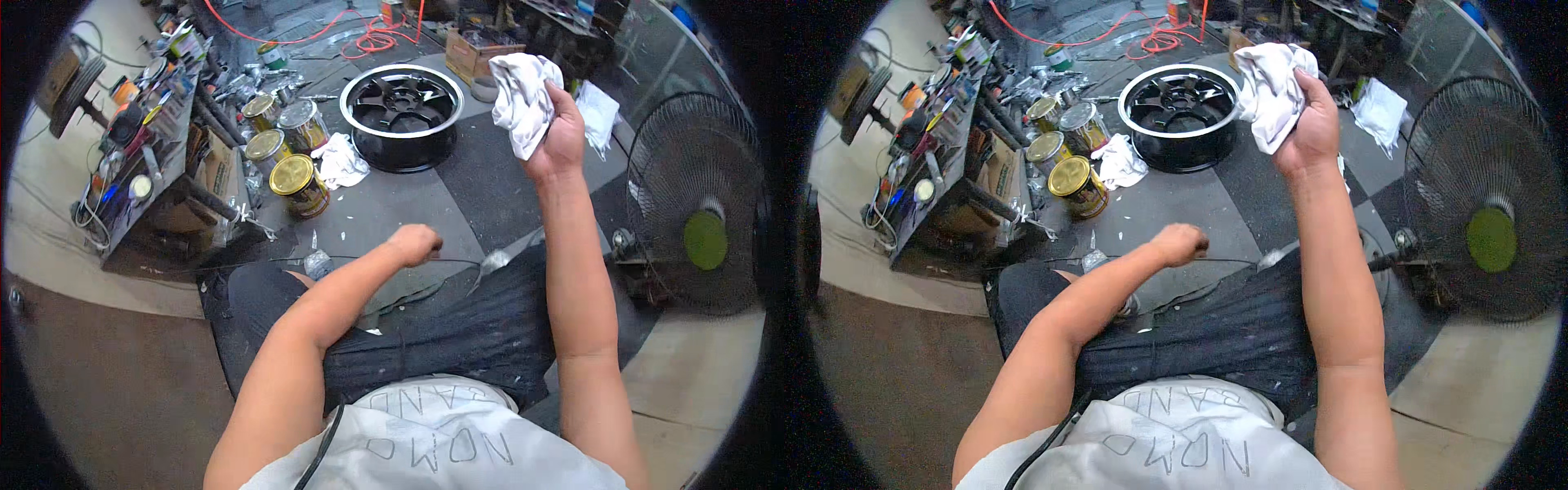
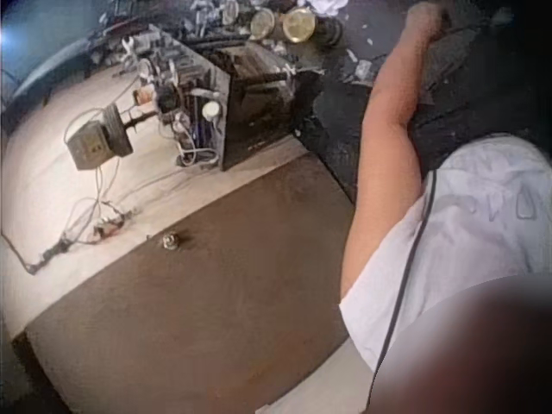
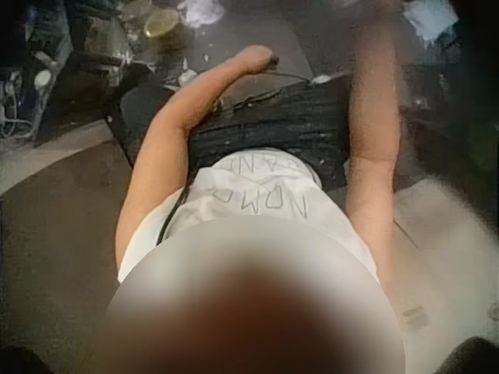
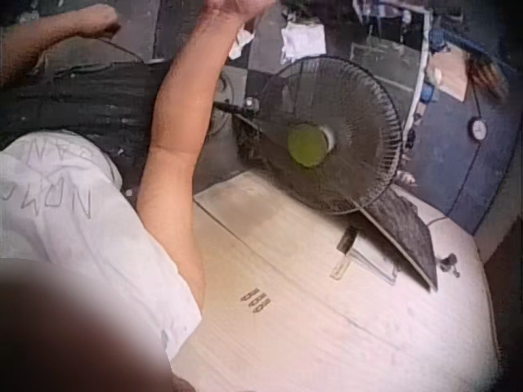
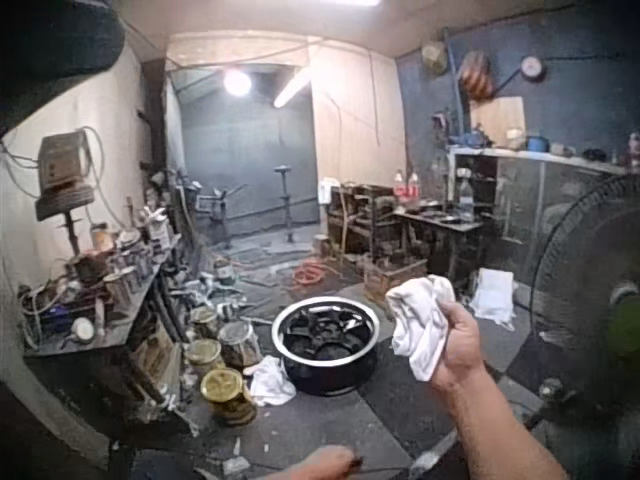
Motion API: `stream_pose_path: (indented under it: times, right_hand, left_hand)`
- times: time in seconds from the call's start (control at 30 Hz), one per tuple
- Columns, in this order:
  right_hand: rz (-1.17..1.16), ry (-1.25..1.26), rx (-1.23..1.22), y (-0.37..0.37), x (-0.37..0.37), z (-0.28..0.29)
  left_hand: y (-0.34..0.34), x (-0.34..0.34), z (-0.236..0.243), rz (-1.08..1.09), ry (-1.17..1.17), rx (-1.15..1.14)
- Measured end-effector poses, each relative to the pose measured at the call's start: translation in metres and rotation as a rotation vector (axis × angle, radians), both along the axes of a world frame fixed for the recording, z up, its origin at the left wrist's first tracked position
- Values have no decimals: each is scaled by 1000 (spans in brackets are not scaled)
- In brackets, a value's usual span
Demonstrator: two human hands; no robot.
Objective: Cleaning a car wheel with a rag and then applying spray paint in a spray booth.
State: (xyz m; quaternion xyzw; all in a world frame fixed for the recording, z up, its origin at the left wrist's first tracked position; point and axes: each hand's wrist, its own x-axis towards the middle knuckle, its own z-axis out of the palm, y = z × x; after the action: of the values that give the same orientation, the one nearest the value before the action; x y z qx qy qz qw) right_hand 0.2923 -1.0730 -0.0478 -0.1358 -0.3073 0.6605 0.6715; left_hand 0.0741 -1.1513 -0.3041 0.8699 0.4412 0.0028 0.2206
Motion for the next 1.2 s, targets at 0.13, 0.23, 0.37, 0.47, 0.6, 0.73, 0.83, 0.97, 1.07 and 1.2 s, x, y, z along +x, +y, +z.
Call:
stream_pose_path:
  times: [0.13,0.23,0.37,0.47,0.6,0.73,0.83,0.97,1.07,1.2]
  right_hand:
    - [22,5,-33,19,-8,-9]
    - [40,86,-141,29,-2,-41]
    - [116,152,-203,54,21,-68]
    - [150,178,-122,78,40,-67]
    - [154,185,-94,99,55,-64]
    - [79,127,-207,109,61,-69]
    - [51,79,-208,112,62,-73]
    - [12,9,-278,108,61,-72]
    - [24,35,-275,103,65,-70]
    - [46,13,-211,103,76,-72]
  left_hand:
    - [15,-51,2,147,164,66]
    - [16,-67,-12,205,245,7]
    - [48,-64,-27,220,291,-80]
    - [109,-57,-36,286,267,21]
    - [205,-52,-44,317,167,380]
    - [279,-38,-39,433,333,484]
    - [313,-32,-42,452,552,377]
    - [336,-37,-62,350,659,402]
    - [340,-46,-72,309,633,475]
    - [328,-36,-73,245,611,511]
